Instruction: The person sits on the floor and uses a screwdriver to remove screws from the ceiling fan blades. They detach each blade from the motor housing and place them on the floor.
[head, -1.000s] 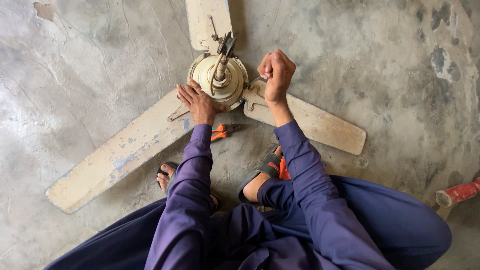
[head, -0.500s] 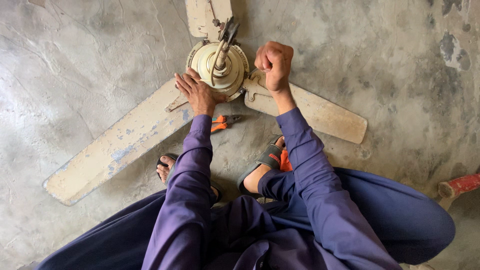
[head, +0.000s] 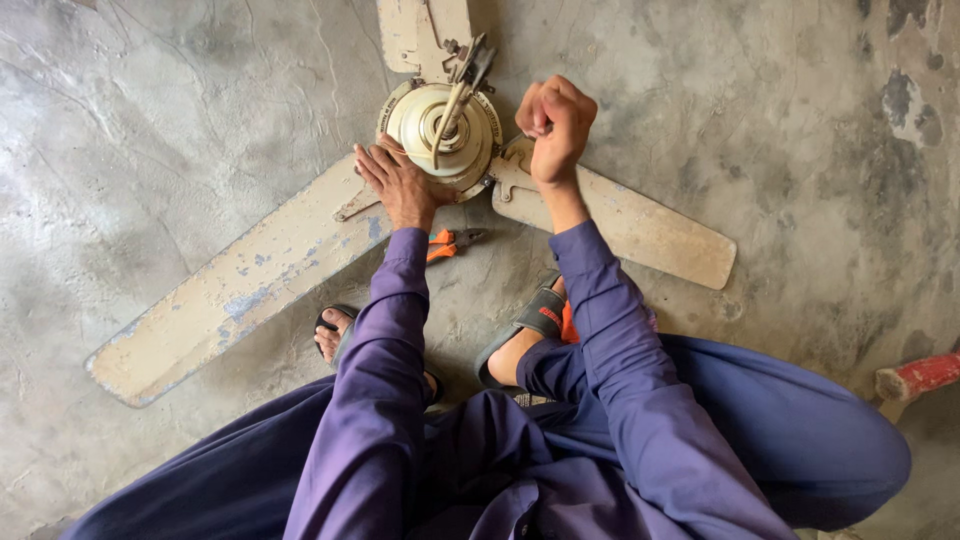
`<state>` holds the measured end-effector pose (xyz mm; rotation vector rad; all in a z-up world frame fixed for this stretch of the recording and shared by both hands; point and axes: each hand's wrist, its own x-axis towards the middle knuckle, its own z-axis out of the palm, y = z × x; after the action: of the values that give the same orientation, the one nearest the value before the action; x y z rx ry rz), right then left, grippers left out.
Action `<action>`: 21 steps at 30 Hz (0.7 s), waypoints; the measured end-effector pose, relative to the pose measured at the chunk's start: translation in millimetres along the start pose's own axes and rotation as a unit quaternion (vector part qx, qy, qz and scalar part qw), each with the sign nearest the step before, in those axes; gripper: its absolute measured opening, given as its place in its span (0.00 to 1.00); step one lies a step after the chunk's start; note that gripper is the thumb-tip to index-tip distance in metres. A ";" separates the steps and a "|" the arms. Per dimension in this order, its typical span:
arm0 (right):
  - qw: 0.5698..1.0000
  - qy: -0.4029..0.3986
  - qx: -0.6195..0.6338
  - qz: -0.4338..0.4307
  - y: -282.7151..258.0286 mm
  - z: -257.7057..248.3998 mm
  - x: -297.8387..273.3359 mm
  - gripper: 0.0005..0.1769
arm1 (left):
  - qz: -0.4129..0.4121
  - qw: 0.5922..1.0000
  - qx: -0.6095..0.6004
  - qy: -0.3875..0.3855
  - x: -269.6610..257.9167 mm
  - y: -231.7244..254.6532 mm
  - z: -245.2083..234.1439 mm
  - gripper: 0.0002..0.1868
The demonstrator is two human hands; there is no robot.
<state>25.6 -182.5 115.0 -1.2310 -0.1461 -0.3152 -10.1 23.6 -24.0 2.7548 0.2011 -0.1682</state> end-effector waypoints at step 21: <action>0.991 -0.125 -0.002 0.045 -10.3 -8.1 9.9 0.26 | -0.016 1.000 -0.026 0.001 -0.2 0.2 3.6 0.86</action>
<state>31.3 -194.8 124.4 -1.2739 -0.3046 -0.0824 -10.6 22.1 -27.2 2.7011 0.2464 -0.1673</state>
